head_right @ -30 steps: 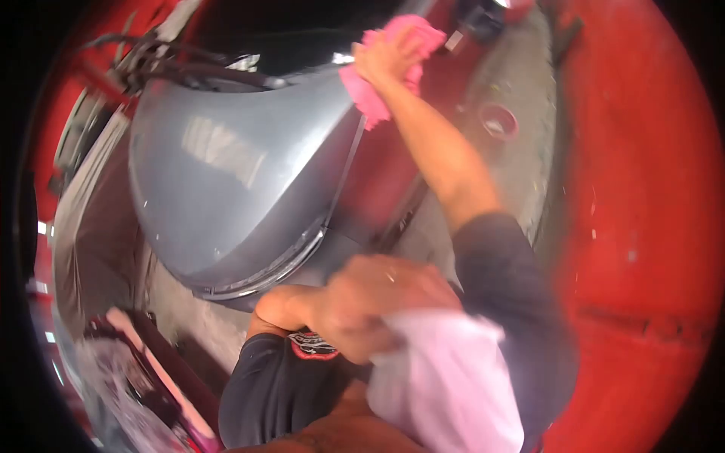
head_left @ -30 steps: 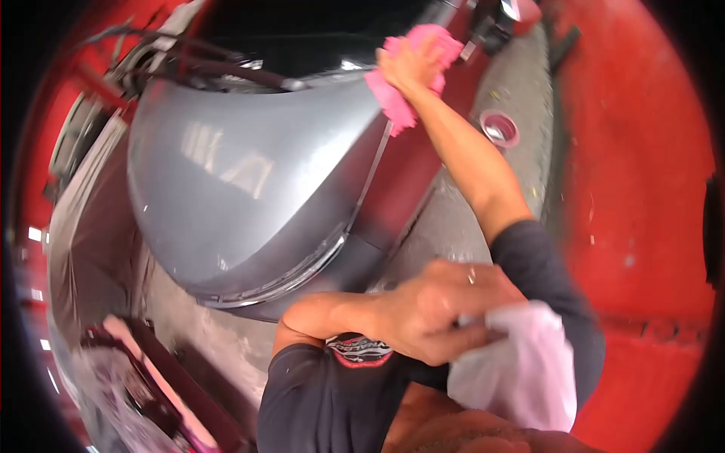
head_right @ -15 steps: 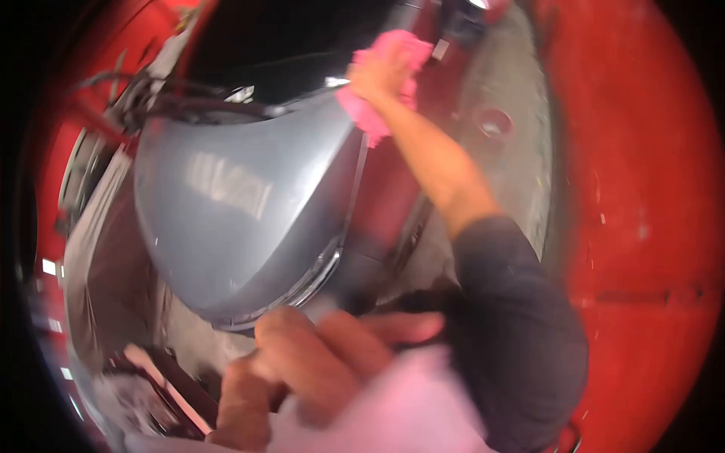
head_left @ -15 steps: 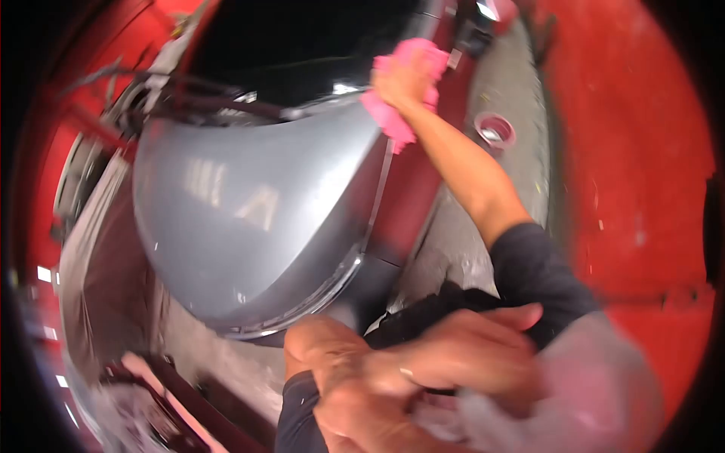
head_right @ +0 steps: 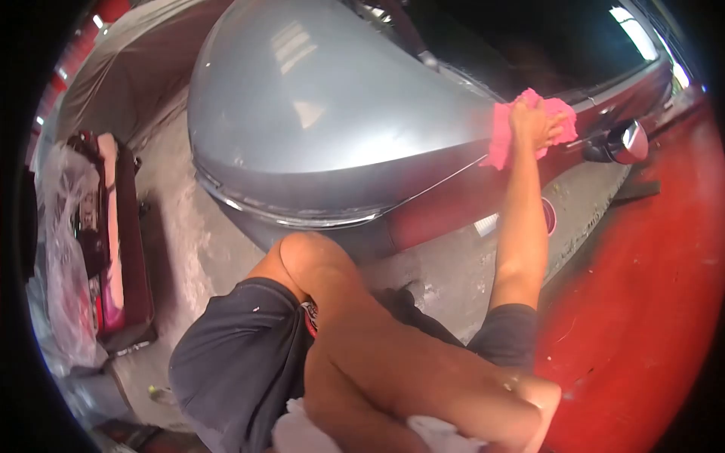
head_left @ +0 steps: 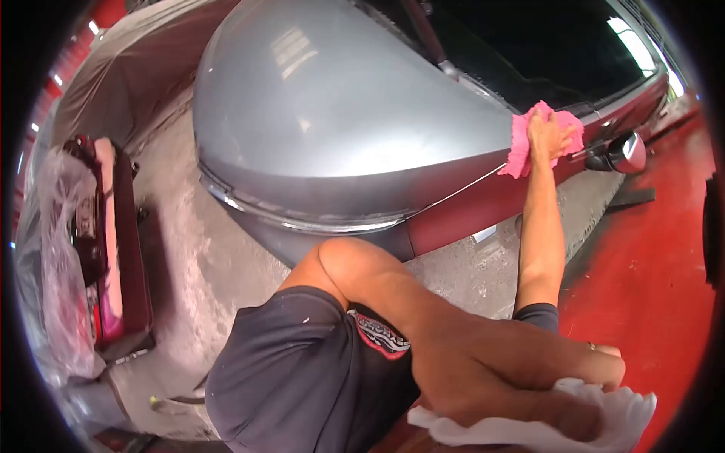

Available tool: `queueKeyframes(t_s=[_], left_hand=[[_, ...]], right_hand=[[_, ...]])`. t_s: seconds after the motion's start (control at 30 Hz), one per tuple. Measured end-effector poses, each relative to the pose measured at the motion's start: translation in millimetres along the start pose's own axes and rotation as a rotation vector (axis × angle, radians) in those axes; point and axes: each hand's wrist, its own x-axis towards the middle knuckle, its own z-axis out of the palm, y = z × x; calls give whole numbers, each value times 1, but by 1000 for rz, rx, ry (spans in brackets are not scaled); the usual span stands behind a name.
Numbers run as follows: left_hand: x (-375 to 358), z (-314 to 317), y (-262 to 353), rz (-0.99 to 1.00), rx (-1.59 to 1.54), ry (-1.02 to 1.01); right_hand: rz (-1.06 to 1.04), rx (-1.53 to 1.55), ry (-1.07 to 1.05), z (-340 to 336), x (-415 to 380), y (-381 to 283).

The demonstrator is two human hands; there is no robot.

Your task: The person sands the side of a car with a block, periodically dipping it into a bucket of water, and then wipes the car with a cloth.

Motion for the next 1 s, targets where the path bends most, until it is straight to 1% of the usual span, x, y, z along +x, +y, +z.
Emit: queueKeyframes(t_s=[0.03, 0.1, 0.13, 0.2, 0.23, 0.3, 0.37, 0.43, 0.5, 0.57, 0.63, 0.7, 0.77, 0.83, 0.87, 1.0], left_hand=[[-7, -11, -11, 15, 16, 10], [-21, -29, -16, -34, 357, -179], [-25, -30, -14, -31, 379, -173], [-20, -25, 13, -163, 842, -185], [-17, -23, 25, -237, 1080, -202], [-62, -35, 28, -600, 1171, -161], [-94, -50, 55, -816, 1285, -16], [-162, -69, 81, -676, 1868, 200], [-199, -48, 123, -760, 2007, 549], [-222, -24, 170, -592, 2363, 661], [-229, -9, 218, -483, 2766, 683], [-238, -12, 256, -388, 3013, 868], [-246, -33, 277, -400, 3048, 981], [-276, -64, 284, -393, 3056, 981], [-278, -72, 283, -366, 3074, 967], [-288, -76, 286, -255, 3006, 1023]], right_hand=[[-5, -17, 7, 2, 2, 3], [-18, -46, 6, 6, 11, 7], [-15, -78, 3, 9, 12, 11], [-16, -137, 2, 13, 16, 15], [-29, -86, -19, 11, 16, 16], [-21, -77, -33, 5, 12, 10], [-19, -125, -54, 9, 18, 13], [-46, -141, -61, 18, 32, 24], [-46, -158, -26, 25, 43, 30], [4, -202, -24, 36, 64, 37], [-18, -232, -59, 35, 70, 35], [4, -236, -28, 36, 76, 33], [-24, -223, -37, 39, 81, 33], [-25, -217, -35, 38, 83, 46], [-46, -229, -43, 39, 84, 50], [-85, -244, -21, 43, 87, 54]])
